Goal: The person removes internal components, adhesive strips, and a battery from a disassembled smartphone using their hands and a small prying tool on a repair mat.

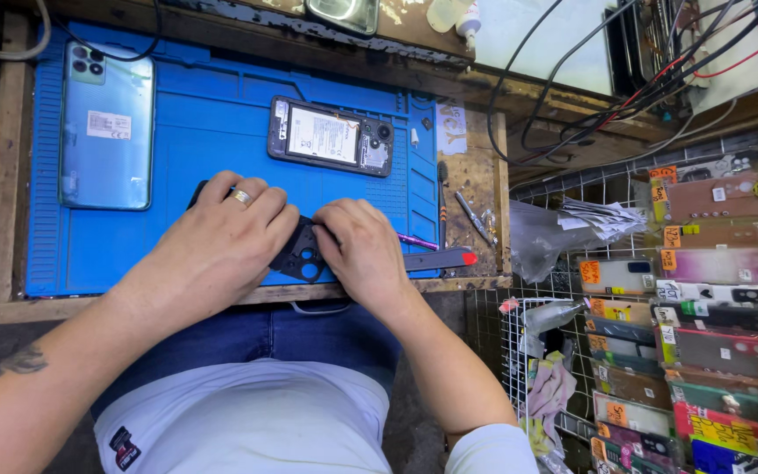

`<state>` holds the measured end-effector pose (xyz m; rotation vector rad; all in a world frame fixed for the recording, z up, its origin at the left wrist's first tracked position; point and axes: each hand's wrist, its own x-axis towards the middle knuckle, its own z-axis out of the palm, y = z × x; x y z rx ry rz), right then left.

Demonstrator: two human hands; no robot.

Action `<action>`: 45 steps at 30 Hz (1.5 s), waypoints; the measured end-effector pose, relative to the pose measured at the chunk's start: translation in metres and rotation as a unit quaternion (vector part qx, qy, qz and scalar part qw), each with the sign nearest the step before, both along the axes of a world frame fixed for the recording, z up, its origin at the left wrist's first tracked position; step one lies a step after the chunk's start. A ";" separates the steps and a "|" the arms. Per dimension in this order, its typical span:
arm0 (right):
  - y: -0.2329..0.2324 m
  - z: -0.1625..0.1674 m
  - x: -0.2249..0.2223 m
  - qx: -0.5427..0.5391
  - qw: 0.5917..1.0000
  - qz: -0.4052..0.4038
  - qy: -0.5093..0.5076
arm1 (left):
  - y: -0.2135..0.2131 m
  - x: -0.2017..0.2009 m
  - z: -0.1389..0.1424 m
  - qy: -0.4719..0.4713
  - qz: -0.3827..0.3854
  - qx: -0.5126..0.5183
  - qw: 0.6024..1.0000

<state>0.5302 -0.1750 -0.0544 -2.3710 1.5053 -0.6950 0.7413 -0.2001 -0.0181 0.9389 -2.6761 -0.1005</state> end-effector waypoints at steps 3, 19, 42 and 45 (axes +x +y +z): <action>-0.001 -0.004 0.007 -0.021 0.999 -0.012 0.025 | 0.003 0.005 -0.003 0.003 -0.009 -0.031 0.999; -0.004 -0.005 0.005 -0.117 0.991 0.033 0.047 | 0.007 -0.001 0.012 -0.002 -0.006 0.016 1.000; -0.007 -0.020 -0.020 0.019 0.985 -0.036 -0.170 | -0.005 -0.005 -0.001 0.006 0.005 0.095 0.995; -0.006 -0.016 -0.026 0.044 0.979 -0.041 -0.193 | -0.006 -0.007 0.003 0.007 0.006 0.102 0.995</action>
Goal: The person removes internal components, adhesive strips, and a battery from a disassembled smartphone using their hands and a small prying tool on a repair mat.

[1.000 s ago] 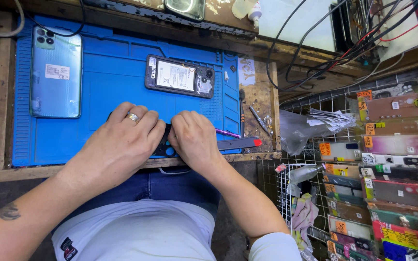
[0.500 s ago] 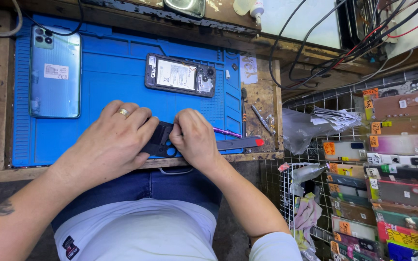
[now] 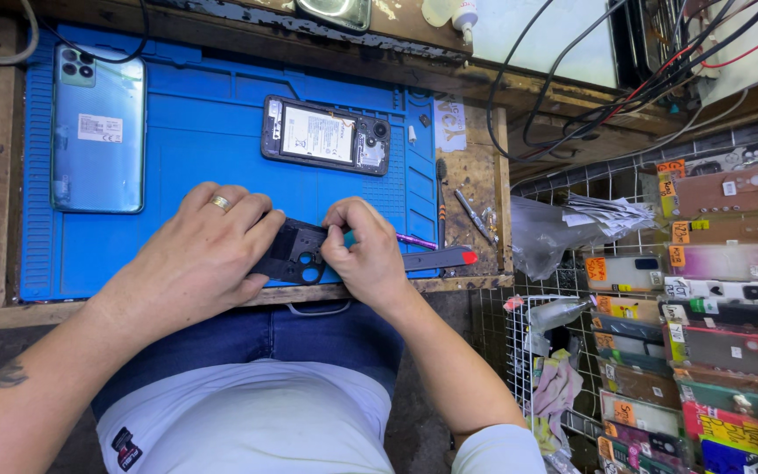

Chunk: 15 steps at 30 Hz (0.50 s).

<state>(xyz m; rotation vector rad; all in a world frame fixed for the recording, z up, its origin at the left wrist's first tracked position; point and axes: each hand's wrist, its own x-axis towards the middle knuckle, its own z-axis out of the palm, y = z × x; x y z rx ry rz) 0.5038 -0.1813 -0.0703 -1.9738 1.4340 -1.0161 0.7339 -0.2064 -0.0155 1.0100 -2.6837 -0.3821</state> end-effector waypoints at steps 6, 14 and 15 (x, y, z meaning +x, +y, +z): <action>0.000 0.003 -0.012 0.063 0.996 -0.012 -0.065 | -0.004 -0.005 0.006 -0.001 0.003 0.004 1.000; 0.003 -0.007 -0.036 0.114 0.973 -0.023 -0.201 | -0.006 -0.006 -0.002 -0.024 0.019 0.009 0.999; 0.002 -0.007 -0.040 0.121 0.970 -0.030 -0.207 | -0.006 -0.006 -0.002 -0.013 0.020 0.005 1.000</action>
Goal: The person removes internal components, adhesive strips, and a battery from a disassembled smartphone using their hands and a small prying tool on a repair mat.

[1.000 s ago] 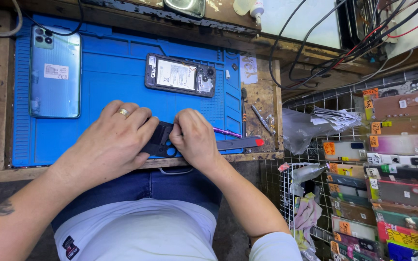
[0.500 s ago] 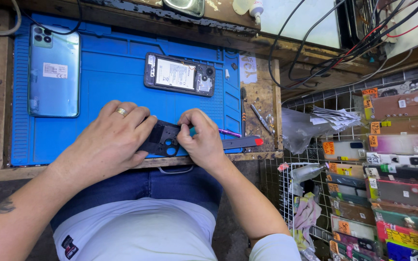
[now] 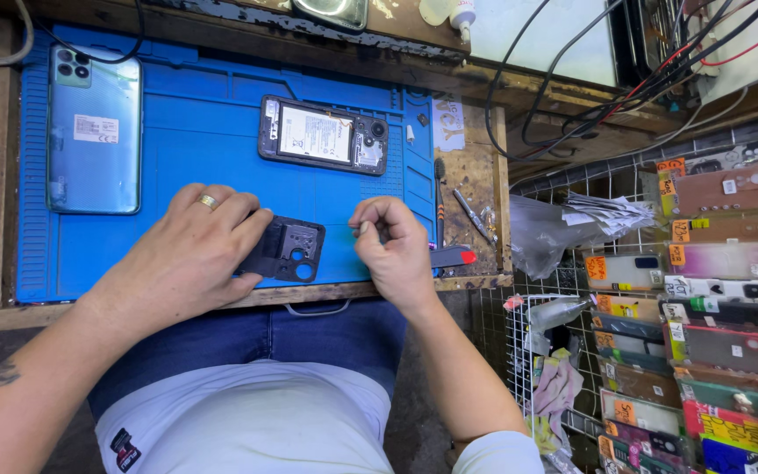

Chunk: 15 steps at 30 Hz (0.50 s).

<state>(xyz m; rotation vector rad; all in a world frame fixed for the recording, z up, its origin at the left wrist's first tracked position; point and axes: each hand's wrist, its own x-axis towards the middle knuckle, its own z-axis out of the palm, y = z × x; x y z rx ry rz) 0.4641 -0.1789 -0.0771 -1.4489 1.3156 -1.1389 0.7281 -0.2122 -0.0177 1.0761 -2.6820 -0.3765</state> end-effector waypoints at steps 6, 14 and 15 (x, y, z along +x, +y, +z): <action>0.011 0.010 -0.014 0.030 0.997 -0.032 -0.068 | 0.000 -0.002 -0.004 0.009 0.002 0.003 1.000; 0.032 0.021 -0.032 -0.016 0.988 -0.034 -0.153 | 0.001 -0.004 -0.008 0.019 -0.001 0.002 1.000; 0.033 0.023 -0.034 -0.023 0.986 -0.032 -0.165 | 0.001 -0.004 -0.008 0.017 -0.001 0.003 1.000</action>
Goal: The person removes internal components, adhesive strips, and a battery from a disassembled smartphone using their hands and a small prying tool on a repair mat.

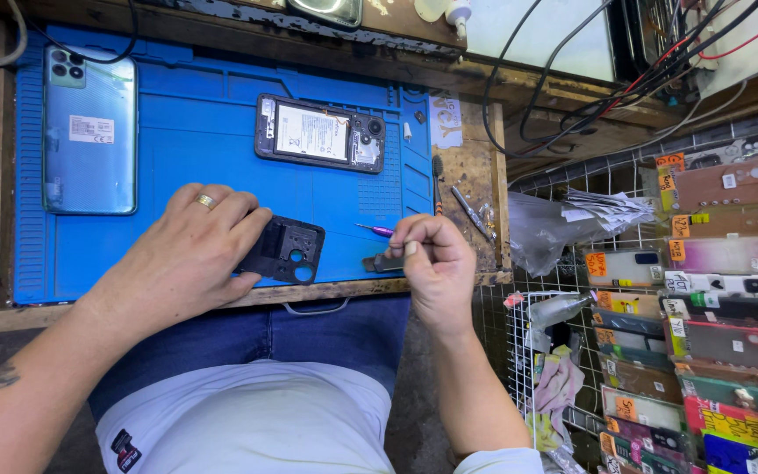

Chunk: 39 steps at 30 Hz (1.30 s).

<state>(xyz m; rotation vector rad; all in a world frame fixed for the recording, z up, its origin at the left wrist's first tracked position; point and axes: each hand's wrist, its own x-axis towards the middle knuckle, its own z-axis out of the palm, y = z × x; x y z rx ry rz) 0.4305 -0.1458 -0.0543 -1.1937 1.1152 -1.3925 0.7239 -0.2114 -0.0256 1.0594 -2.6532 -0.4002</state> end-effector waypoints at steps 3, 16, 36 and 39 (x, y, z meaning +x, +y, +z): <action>0.004 0.005 -0.004 -0.016 0.999 -0.003 -0.028 | 0.000 0.000 -0.001 0.001 0.000 0.000 1.000; 0.023 0.020 -0.022 -0.027 1.000 -0.014 0.009 | 0.003 -0.001 -0.004 0.037 0.006 0.005 0.999; -0.042 0.000 0.054 -0.032 0.900 0.091 0.425 | 0.007 -0.004 0.005 0.037 -0.031 -0.081 0.996; -0.043 -0.007 0.057 -0.062 0.884 0.065 0.458 | 0.000 -0.006 0.000 0.025 -0.036 -0.069 0.997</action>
